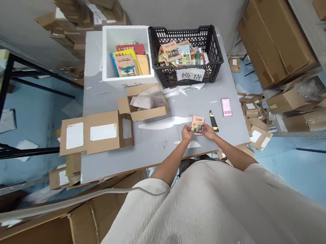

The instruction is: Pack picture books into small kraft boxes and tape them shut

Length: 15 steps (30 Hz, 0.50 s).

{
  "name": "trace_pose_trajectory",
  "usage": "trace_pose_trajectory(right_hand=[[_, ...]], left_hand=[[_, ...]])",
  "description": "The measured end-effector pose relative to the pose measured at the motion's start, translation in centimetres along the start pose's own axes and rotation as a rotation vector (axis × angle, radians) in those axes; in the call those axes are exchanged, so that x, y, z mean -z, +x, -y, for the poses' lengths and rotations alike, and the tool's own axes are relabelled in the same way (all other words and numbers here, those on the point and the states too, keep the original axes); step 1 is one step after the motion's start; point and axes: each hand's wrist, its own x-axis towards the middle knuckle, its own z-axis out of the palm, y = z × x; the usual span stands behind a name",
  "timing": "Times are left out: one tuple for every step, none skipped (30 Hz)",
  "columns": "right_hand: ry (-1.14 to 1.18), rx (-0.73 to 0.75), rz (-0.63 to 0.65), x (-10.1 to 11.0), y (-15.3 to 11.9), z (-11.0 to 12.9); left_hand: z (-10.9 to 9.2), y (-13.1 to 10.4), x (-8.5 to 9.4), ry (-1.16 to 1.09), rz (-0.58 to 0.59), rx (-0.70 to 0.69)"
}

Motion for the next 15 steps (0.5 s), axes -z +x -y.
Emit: trace_pose_trajectory(right_hand=[[0.017, -0.010, -0.011, -0.2, -0.1, 0.2], [0.025, -0.013, -0.020, -0.4, -0.1, 0.4], [0.026, -0.012, -0.026, -0.5, -0.1, 0.7], [0.026, -0.009, -0.034, -0.6, -0.2, 1.1], [0.030, -0.008, -0.041, -0.8, -0.3, 1.4], [0.040, -0.007, -0.046, -0.9, -0.4, 1.8], [0.055, -0.007, -0.046, -1.0, -0.5, 2.2], [0.071, -0.006, -0.042, -1.1, -0.7, 2.6], [0.087, 0.000, -0.036, -1.3, -0.9, 3.0], [0.097, 0.012, -0.030, -1.4, -1.1, 3.5], [0.104, 0.025, -0.025, -1.6, -1.3, 3.9], [0.109, 0.041, -0.026, -1.8, -1.6, 4.3], [0.114, 0.059, -0.029, -2.0, -1.8, 4.7], [0.119, 0.079, -0.034, -2.1, -2.0, 5.2], [0.126, 0.097, -0.039, -2.3, -2.1, 5.6]], left_hand=[[0.0, -0.1, 0.3, -0.009, 0.001, 0.000], [0.0, -0.1, 0.6, -0.021, 0.001, 0.002], [0.0, -0.2, 1.0, -0.035, 0.000, 0.004], [0.0, -0.3, 1.4, -0.049, -0.002, 0.005], [0.0, -0.3, 1.9, -0.064, -0.004, 0.006], [0.1, -0.4, 2.5, -0.079, -0.006, 0.005], [0.0, -0.6, 3.0, -0.092, -0.007, 0.002], [0.0, -0.7, 3.6, -0.105, -0.007, -0.002], [0.0, -0.8, 4.1, -0.116, -0.004, -0.008], [-0.1, -1.0, 4.6, -0.125, 0.000, -0.014], [-0.2, -1.1, 5.1, -0.133, 0.005, -0.020], [-0.4, -1.2, 5.6, -0.139, 0.009, -0.028], [-0.6, -1.3, 6.0, -0.143, 0.013, -0.039], [-0.8, -1.4, 6.5, -0.147, 0.018, -0.052], [-1.1, -1.4, 7.0, -0.149, 0.023, -0.065]])
